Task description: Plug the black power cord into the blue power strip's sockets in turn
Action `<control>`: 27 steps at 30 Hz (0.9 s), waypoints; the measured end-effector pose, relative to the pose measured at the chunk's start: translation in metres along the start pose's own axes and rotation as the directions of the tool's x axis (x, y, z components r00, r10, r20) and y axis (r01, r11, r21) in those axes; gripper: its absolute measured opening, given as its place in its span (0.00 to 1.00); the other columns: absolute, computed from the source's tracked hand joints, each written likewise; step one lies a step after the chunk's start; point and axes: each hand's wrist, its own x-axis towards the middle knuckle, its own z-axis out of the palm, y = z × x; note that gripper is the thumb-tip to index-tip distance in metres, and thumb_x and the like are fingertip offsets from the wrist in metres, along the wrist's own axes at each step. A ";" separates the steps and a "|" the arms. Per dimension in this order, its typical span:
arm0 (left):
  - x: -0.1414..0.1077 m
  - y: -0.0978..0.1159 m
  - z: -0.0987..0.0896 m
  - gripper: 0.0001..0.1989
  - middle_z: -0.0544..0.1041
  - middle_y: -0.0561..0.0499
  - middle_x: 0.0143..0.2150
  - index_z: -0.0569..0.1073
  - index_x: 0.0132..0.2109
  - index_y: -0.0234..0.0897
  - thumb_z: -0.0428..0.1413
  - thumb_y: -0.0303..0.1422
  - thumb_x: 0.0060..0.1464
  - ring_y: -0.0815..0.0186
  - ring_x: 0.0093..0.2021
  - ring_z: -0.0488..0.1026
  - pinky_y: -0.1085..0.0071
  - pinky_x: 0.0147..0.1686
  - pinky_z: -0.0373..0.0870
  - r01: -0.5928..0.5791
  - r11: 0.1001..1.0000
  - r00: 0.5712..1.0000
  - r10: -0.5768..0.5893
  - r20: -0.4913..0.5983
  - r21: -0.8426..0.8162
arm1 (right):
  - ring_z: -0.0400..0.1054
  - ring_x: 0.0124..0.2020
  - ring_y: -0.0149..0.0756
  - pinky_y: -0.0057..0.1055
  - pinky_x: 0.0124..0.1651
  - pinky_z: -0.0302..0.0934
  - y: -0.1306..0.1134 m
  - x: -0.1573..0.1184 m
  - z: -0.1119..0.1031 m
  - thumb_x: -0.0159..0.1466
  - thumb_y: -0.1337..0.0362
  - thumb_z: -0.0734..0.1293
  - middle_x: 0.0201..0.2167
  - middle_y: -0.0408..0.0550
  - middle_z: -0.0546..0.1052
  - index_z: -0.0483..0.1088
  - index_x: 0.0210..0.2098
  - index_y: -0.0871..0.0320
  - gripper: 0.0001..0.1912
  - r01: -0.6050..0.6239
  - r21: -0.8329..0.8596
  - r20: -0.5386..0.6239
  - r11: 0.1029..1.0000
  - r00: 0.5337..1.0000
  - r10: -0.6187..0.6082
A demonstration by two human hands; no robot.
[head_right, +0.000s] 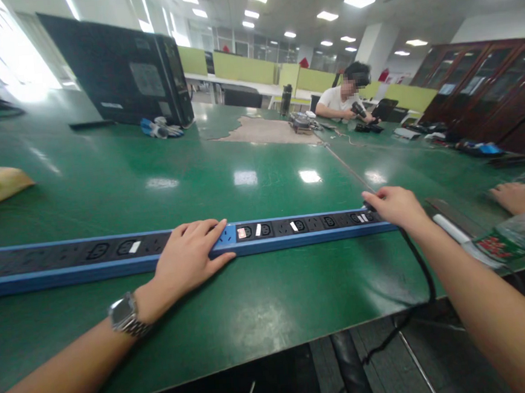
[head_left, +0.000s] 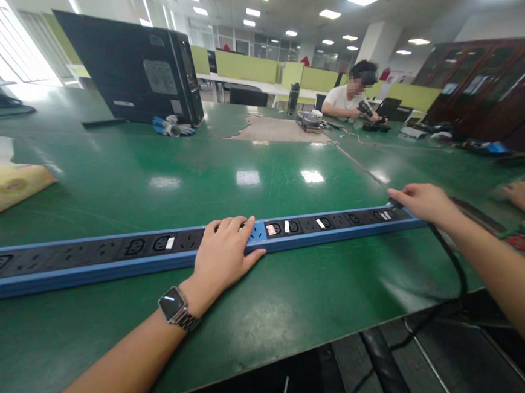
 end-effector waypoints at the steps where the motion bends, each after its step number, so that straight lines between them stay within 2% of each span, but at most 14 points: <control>1: 0.000 0.000 0.000 0.30 0.72 0.40 0.56 0.65 0.62 0.35 0.54 0.48 0.57 0.50 0.56 0.66 0.53 0.54 0.59 0.002 1.000 1.000 -0.002 -0.001 -0.002 | 0.72 0.32 0.41 0.30 0.32 0.58 -0.011 -0.001 -0.005 0.64 0.44 0.56 0.28 0.52 0.77 0.74 0.31 0.58 0.26 0.056 0.032 0.110 0.998 0.992 -0.059; 3: 0.000 0.000 0.001 0.30 0.72 0.40 0.56 0.66 0.61 0.37 0.54 0.48 0.57 0.50 0.56 0.66 0.53 0.54 0.59 0.004 1.000 1.000 -0.004 -0.002 -0.003 | 0.70 0.25 0.37 0.29 0.30 0.58 -0.030 -0.003 -0.008 0.64 0.43 0.55 0.21 0.48 0.75 0.73 0.28 0.57 0.27 0.109 0.069 0.275 0.992 0.953 -0.124; 5: 0.000 0.000 0.000 0.30 0.72 0.41 0.56 0.66 0.61 0.37 0.54 0.48 0.57 0.51 0.55 0.66 0.54 0.55 0.59 0.003 1.000 1.000 -0.003 -0.004 -0.003 | 0.70 0.23 0.37 0.29 0.29 0.58 -0.043 -0.003 -0.006 0.64 0.43 0.55 0.19 0.47 0.74 0.72 0.28 0.56 0.27 0.128 0.041 0.327 0.991 0.936 -0.135; 9: -0.001 0.000 0.001 0.30 0.72 0.42 0.56 0.66 0.61 0.37 0.55 0.48 0.56 0.52 0.55 0.66 0.54 0.55 0.59 0.006 1.000 1.000 -0.006 -0.012 -0.003 | 0.73 0.31 0.43 0.33 0.33 0.60 -0.047 0.003 0.005 0.65 0.45 0.55 0.24 0.52 0.77 0.73 0.28 0.57 0.26 0.136 -0.079 0.237 0.988 0.965 -0.114; 12: -0.001 0.000 0.001 0.30 0.72 0.42 0.55 0.66 0.61 0.36 0.55 0.48 0.56 0.52 0.55 0.67 0.54 0.55 0.59 0.007 1.000 1.000 -0.007 -0.013 -0.006 | 0.74 0.36 0.47 0.36 0.37 0.62 -0.048 0.003 0.010 0.65 0.45 0.54 0.31 0.56 0.78 0.74 0.30 0.57 0.27 0.151 -0.132 0.238 0.980 0.964 -0.117; 14: -0.001 0.000 0.001 0.30 0.72 0.42 0.55 0.66 0.60 0.35 0.55 0.48 0.56 0.51 0.55 0.67 0.54 0.55 0.59 0.005 1.000 1.000 -0.005 -0.012 -0.010 | 0.74 0.39 0.50 0.38 0.39 0.63 -0.054 -0.004 0.011 0.66 0.45 0.53 0.35 0.60 0.78 0.74 0.34 0.59 0.28 0.158 -0.182 0.237 0.970 0.965 -0.113; 17: -0.001 0.000 -0.001 0.30 0.72 0.41 0.55 0.66 0.60 0.34 0.55 0.48 0.56 0.51 0.55 0.67 0.54 0.55 0.59 0.005 1.000 1.000 -0.005 -0.015 -0.016 | 0.74 0.42 0.54 0.42 0.40 0.64 -0.064 -0.020 0.015 0.67 0.45 0.51 0.39 0.66 0.77 0.73 0.41 0.61 0.29 0.109 -0.244 0.174 0.964 0.982 -0.067; 20: -0.001 0.001 -0.002 0.30 0.72 0.41 0.55 0.66 0.60 0.34 0.55 0.47 0.57 0.51 0.55 0.67 0.54 0.55 0.59 0.002 1.000 1.000 -0.002 -0.017 -0.013 | 0.74 0.42 0.53 0.42 0.41 0.64 -0.066 -0.029 0.018 0.68 0.46 0.48 0.39 0.64 0.77 0.71 0.44 0.61 0.30 0.093 -0.229 0.154 0.969 0.986 -0.058; 22: -0.001 0.002 -0.002 0.30 0.72 0.42 0.55 0.66 0.60 0.35 0.55 0.47 0.57 0.51 0.54 0.67 0.54 0.55 0.59 0.003 1.000 1.000 -0.003 -0.016 -0.005 | 0.73 0.42 0.52 0.41 0.40 0.63 -0.061 -0.023 0.015 0.67 0.44 0.49 0.39 0.61 0.77 0.72 0.43 0.59 0.30 0.122 -0.212 0.197 0.970 0.977 -0.080; 25: 0.000 0.002 -0.001 0.30 0.72 0.42 0.55 0.66 0.60 0.35 0.54 0.48 0.57 0.51 0.54 0.67 0.54 0.55 0.59 0.004 1.000 1.000 -0.004 -0.018 0.000 | 0.72 0.39 0.49 0.38 0.39 0.62 -0.049 0.005 -0.001 0.64 0.39 0.53 0.36 0.57 0.78 0.73 0.35 0.57 0.30 0.185 -0.126 0.300 0.975 0.944 -0.140; 26: 0.000 0.002 0.000 0.30 0.72 0.42 0.55 0.66 0.60 0.35 0.54 0.48 0.57 0.51 0.55 0.67 0.54 0.55 0.59 0.003 1.000 1.000 -0.003 -0.019 -0.001 | 0.72 0.38 0.47 0.37 0.38 0.61 -0.046 0.017 -0.007 0.63 0.38 0.55 0.34 0.56 0.78 0.73 0.32 0.57 0.30 0.185 -0.079 0.290 0.979 0.944 -0.155; 27: 0.000 0.002 0.000 0.30 0.72 0.42 0.55 0.66 0.60 0.34 0.55 0.48 0.56 0.51 0.55 0.67 0.54 0.55 0.59 0.003 1.000 1.000 -0.003 -0.019 -0.002 | 0.72 0.36 0.45 0.36 0.37 0.61 -0.045 0.029 -0.013 0.63 0.39 0.56 0.32 0.55 0.78 0.73 0.30 0.57 0.30 0.176 -0.017 0.228 0.984 0.959 -0.168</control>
